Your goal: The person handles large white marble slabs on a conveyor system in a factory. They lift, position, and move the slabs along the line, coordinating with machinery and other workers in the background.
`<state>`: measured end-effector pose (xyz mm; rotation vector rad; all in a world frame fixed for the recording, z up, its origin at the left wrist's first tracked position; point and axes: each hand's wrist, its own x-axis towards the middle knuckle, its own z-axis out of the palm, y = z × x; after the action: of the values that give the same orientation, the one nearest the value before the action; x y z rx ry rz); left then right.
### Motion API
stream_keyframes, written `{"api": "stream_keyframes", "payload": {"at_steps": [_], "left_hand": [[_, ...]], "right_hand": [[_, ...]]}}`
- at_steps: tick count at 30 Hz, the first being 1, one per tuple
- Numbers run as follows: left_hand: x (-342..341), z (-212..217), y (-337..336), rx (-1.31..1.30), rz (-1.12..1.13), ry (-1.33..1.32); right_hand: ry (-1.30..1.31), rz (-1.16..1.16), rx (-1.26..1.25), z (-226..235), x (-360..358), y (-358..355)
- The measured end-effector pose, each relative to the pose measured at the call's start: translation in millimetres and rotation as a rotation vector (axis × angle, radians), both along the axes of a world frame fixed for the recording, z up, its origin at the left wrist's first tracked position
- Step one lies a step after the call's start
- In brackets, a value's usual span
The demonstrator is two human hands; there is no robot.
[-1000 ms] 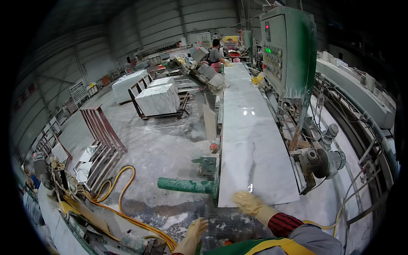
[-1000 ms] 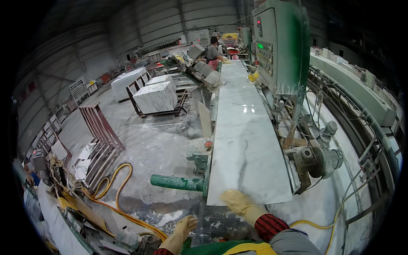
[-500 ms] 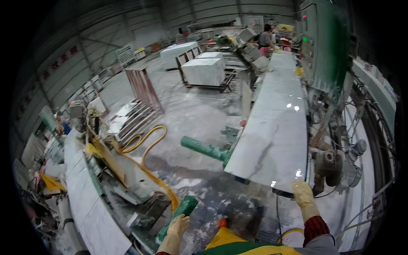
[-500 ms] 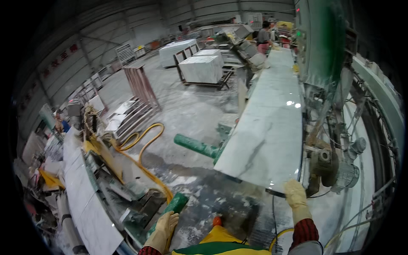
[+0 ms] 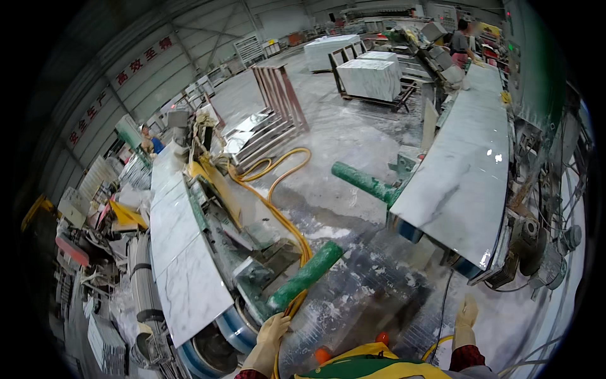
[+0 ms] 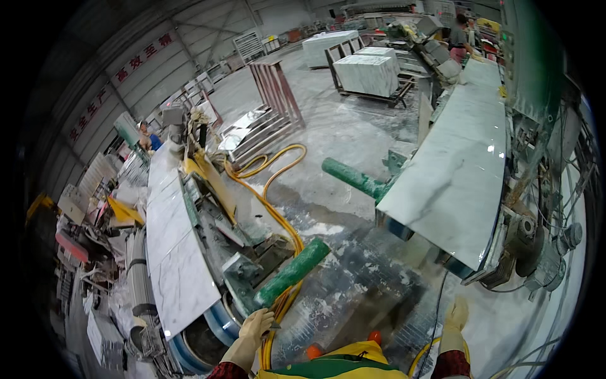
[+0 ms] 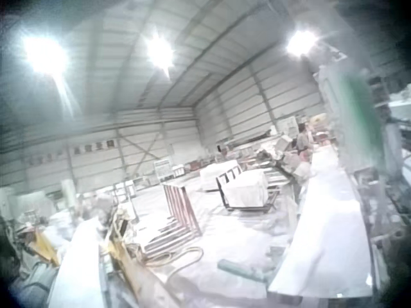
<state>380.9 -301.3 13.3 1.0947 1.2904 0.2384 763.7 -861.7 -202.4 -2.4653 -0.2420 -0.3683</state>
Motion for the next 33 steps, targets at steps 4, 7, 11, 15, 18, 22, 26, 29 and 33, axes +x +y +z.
{"api": "stream_keyframes", "payload": {"at_steps": [4, 7, 11, 15, 18, 22, 26, 29, 33], "left_hand": [[-27.6, -4.5, 6.0, 0.168, -0.249, -0.09], [-88.3, 2.3, 18.1, 0.413, -0.316, -0.094], [-204.9, -6.8, 53.6, 0.726, -0.165, -0.02], [-338.6, -35.0, 94.5, 0.953, 0.109, 0.132], [-390.4, -39.8, 120.2, 1.002, 0.317, 0.149], [-418.0, -36.6, 146.1, 1.415, 0.24, 0.423], [-421.6, -41.3, 161.0, 1.504, 0.094, 0.635], [-398.5, -4.6, 163.8, 1.322, -0.139, 0.805], [-413.1, -23.0, 173.3, 1.315, -0.17, 0.848]], "right_hand": [[0.492, 0.05, -0.345, -32.5, -71.1, 43.6], [0.549, 0.164, -0.243, -41.4, -123.1, 95.8], [0.367, 0.466, -0.153, -2.8, -171.4, 203.2], [0.27, 0.647, -0.097, 68.2, -204.0, 341.1], [0.055, 0.824, 0.005, 116.7, -242.0, 433.2], [-0.227, 1.262, 0.046, 235.0, -337.2, 538.2], [-0.365, 1.461, 0.017, 248.5, -390.0, 610.5], [-0.456, 1.46, -0.031, 222.6, -390.7, 650.5], [-0.341, 1.479, -0.259, 197.8, -390.2, 700.7]]}}
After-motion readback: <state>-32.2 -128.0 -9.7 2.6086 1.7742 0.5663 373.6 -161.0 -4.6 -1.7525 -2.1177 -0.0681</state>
